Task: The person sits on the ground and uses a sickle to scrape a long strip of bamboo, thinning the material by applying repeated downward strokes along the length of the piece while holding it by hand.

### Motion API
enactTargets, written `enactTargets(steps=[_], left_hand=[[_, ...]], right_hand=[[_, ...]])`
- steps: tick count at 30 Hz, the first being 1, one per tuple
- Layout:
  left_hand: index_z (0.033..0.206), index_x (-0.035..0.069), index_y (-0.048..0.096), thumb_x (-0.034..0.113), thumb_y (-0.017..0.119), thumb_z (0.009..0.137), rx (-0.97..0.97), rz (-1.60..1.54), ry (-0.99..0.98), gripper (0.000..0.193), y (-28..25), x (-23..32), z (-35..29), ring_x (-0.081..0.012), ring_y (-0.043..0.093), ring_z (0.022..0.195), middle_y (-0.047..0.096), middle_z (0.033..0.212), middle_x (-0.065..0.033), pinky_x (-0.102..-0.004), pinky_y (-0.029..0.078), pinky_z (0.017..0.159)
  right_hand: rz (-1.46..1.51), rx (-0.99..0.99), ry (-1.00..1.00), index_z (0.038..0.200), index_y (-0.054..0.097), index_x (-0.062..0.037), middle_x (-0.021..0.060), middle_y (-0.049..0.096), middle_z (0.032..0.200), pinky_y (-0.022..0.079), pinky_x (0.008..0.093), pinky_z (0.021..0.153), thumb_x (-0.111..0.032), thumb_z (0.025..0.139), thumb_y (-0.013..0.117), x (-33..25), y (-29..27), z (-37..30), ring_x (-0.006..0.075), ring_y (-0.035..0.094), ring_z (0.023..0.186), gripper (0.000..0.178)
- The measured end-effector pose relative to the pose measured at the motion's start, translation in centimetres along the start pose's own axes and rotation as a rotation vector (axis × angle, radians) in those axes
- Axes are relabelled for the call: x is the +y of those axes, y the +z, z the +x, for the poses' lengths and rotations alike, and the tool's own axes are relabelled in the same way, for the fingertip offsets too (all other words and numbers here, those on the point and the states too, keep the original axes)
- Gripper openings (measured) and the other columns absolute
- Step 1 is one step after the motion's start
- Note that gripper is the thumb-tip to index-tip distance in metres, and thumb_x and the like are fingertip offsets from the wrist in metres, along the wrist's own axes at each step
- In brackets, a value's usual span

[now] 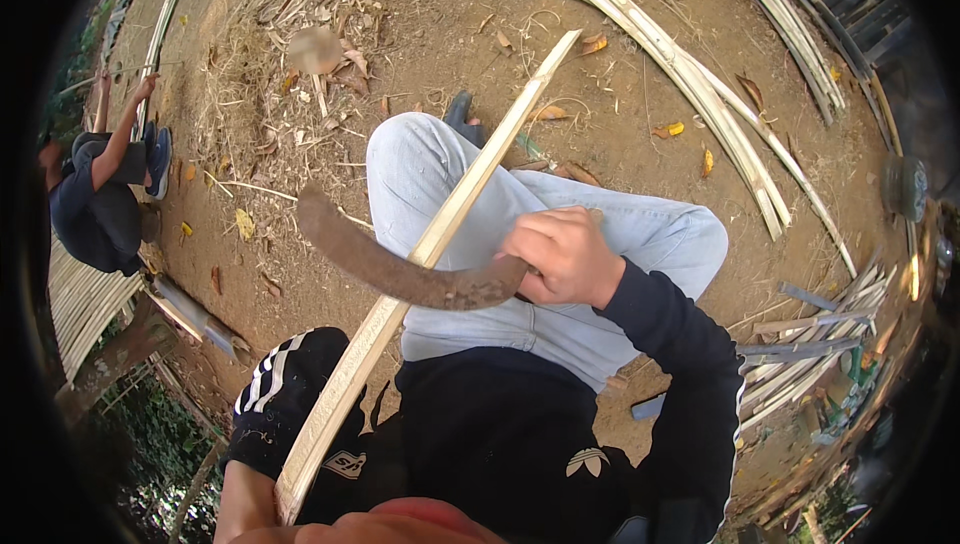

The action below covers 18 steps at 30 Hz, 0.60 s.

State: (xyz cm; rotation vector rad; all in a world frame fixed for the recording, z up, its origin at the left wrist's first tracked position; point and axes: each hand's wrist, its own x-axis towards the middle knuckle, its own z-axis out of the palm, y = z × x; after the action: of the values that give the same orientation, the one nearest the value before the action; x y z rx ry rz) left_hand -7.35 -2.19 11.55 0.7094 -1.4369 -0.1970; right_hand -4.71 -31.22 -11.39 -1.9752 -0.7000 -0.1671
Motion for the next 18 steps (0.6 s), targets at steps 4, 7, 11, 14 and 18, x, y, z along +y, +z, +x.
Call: enactTargets(steps=[4, 7, 11, 14, 18], left_hand=[[0.069, 0.014, 0.049, 0.015, 0.049, 0.089, -0.036, -0.008, 0.032, 0.020, 0.1, 0.1, -0.6, -0.0098, 0.051, 0.046, 0.049, 0.055, 0.0042, -0.0275, 0.032, 0.041], [0.069, 0.014, 0.049, 0.015, 0.048, 0.088, -0.123, -0.075, 0.039, 0.020, -1.1, -0.4, -0.7, -0.0108, 0.052, 0.047, 0.051, 0.055, 0.0026, -0.0271, 0.033, 0.041], [0.069, 0.014, 0.050, 0.019, 0.044, 0.092, -0.133, -0.320, 0.125, 0.024, 0.7, 1.8, -3.4, -0.0104, 0.051, 0.047, 0.050, 0.056, 0.0022, -0.0271, 0.032, 0.041], [0.070, 0.013, 0.050, 0.024, 0.041, 0.095, -0.131, -0.568, 0.119, 0.029, 4.2, 7.3, -6.9, -0.0096, 0.049, 0.046, 0.048, 0.055, 0.0027, -0.0265, 0.030, 0.041], [0.070, 0.012, 0.051, 0.024, 0.040, 0.096, -0.181, -0.580, 0.143, 0.030, 4.2, 7.0, -7.2, -0.0095, 0.048, 0.046, 0.047, 0.055, 0.0031, -0.0260, 0.029, 0.041]], right_hand=[[-0.132, 0.050, 0.106, 0.069, 0.050, -0.0052, 0.0079, 0.047, 0.060, 0.037, 0.0352, 0.044, -0.004, 0.068, 0.068, 2.7, -0.1, -0.1, 0.0264, 0.049, 0.047, 0.018], [0.014, -0.001, 0.035, 0.071, 0.052, -0.0055, 0.0074, 0.047, 0.061, 0.037, 0.0353, 0.044, -0.006, 0.070, 0.069, 1.2, 1.3, -0.7, 0.0263, 0.049, 0.048, 0.017], [-0.130, 0.042, 0.031, 0.072, 0.056, -0.0078, 0.0055, 0.048, 0.061, 0.043, 0.0345, 0.046, -0.007, 0.054, 0.060, 3.7, 0.5, 0.2, 0.0258, 0.053, 0.052, 0.018], [-0.057, -0.015, -0.016, 0.072, 0.059, -0.0088, 0.0045, 0.050, 0.062, 0.044, 0.0333, 0.047, -0.007, 0.055, 0.061, 0.3, 0.9, 2.7, 0.0251, 0.055, 0.054, 0.017], [-0.021, -0.017, -0.031, 0.070, 0.056, -0.0072, 0.0054, 0.047, 0.060, 0.039, 0.0330, 0.045, -0.010, 0.066, 0.068, 0.1, 1.5, 2.0, 0.0234, 0.051, 0.050, 0.013]])
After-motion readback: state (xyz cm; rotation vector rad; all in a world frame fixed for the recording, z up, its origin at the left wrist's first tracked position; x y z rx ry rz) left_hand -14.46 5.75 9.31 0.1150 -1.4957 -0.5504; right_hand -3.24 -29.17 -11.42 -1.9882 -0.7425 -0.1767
